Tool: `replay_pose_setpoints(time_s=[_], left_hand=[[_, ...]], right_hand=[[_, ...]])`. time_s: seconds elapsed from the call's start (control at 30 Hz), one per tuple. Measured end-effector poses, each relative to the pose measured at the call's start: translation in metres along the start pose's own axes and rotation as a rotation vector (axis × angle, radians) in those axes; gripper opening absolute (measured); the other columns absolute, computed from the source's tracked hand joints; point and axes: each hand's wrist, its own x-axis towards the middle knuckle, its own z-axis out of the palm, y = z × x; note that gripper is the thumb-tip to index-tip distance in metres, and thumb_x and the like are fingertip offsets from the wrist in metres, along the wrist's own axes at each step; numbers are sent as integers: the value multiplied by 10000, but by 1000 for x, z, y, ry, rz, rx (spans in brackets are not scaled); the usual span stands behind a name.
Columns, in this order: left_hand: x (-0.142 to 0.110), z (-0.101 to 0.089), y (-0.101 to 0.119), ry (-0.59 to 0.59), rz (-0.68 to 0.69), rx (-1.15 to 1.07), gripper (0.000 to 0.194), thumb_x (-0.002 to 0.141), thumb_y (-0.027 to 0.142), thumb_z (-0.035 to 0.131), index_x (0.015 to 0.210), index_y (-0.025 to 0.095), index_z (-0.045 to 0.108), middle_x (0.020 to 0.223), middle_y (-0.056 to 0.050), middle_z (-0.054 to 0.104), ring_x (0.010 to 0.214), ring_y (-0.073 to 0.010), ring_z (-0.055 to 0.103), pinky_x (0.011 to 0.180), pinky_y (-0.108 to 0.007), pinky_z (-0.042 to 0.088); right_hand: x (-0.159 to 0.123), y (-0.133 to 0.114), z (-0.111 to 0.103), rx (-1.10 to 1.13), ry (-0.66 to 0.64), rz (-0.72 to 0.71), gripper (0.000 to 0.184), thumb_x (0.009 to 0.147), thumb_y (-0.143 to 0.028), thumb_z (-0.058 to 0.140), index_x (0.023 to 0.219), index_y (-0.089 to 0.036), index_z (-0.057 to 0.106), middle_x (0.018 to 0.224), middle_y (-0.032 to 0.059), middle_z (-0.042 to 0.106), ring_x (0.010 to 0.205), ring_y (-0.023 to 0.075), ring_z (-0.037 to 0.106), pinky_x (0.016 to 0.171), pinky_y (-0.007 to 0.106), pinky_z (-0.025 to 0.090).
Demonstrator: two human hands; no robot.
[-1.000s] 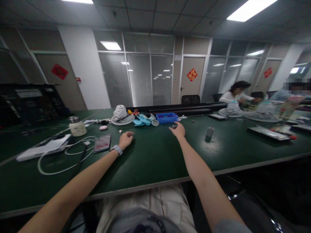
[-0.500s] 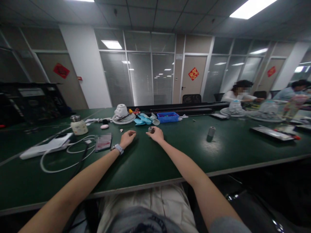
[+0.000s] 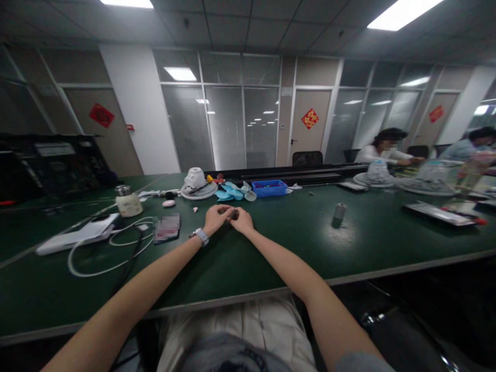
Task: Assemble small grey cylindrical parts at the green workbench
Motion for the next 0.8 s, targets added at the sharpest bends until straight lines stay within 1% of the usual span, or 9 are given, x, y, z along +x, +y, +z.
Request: replay_pose_setpoints(time_s=[0.13,0.23,0.3,0.4,0.47,0.5,0.63,0.73,0.8], left_hand=[[4,-3,-1,87,-35,-66,330,771,458,568,888,194,729,860,-52,690,765,-148,594,690,-243,444],[4,-11,-11,110,-40,-30,364,786,476,541,943,203,724,891,-59,690,778,-153,598,692,-243,442],[4,-15,-23,47,-64,54,374,786,493,534,950,218,727,879,-63,696,783,-168,603,693,-251,438],[1,-18,-41,-135,-138,177,350,760,500,562,932,249,735,850,-55,708,795,-188,612,695,-257,435],[0,-18,-47,-224,-156,218,341,749,502,573,938,267,733,863,-45,712,812,-189,616,695,-249,435],[-1,-17,-48,-251,-149,232,341,747,505,573,941,274,732,875,-40,713,823,-187,617,696,-244,436],[-2,-16,-45,-303,-106,259,340,747,522,560,934,296,732,885,-28,710,840,-186,618,703,-241,440],[-3,-16,-42,-269,-117,228,391,742,548,552,977,284,720,884,-35,703,821,-181,618,701,-240,446],[-2,-17,-41,-209,-162,196,419,766,526,531,1036,253,699,899,-49,696,805,-177,617,690,-238,448]], right_hand=[[1,2,3,40,-2,10,414,651,-339,732,1018,-219,581,903,39,698,830,177,663,768,302,522],[0,3,4,52,-3,9,437,650,-379,728,1026,-212,581,917,52,695,838,181,661,778,311,519],[0,3,4,56,-7,5,451,651,-404,722,1032,-206,585,923,59,694,835,183,660,778,315,517],[3,7,-3,49,-12,17,475,639,-426,725,1039,-204,597,935,67,692,842,189,659,777,315,515],[10,13,-18,24,29,53,490,630,-433,729,1045,-204,603,948,71,690,859,194,656,780,313,512],[14,18,-29,4,76,80,494,632,-434,726,1052,-204,603,955,72,689,867,196,654,783,313,510],[25,44,-86,-138,335,197,467,687,-424,683,1092,-212,587,988,75,683,901,202,644,806,322,493],[24,64,-124,-262,419,278,443,699,-411,676,1089,-217,593,1007,81,680,939,219,633,830,339,475],[21,76,-138,-304,418,335,438,698,-409,678,1080,-211,599,1017,86,677,950,226,628,833,341,469]])
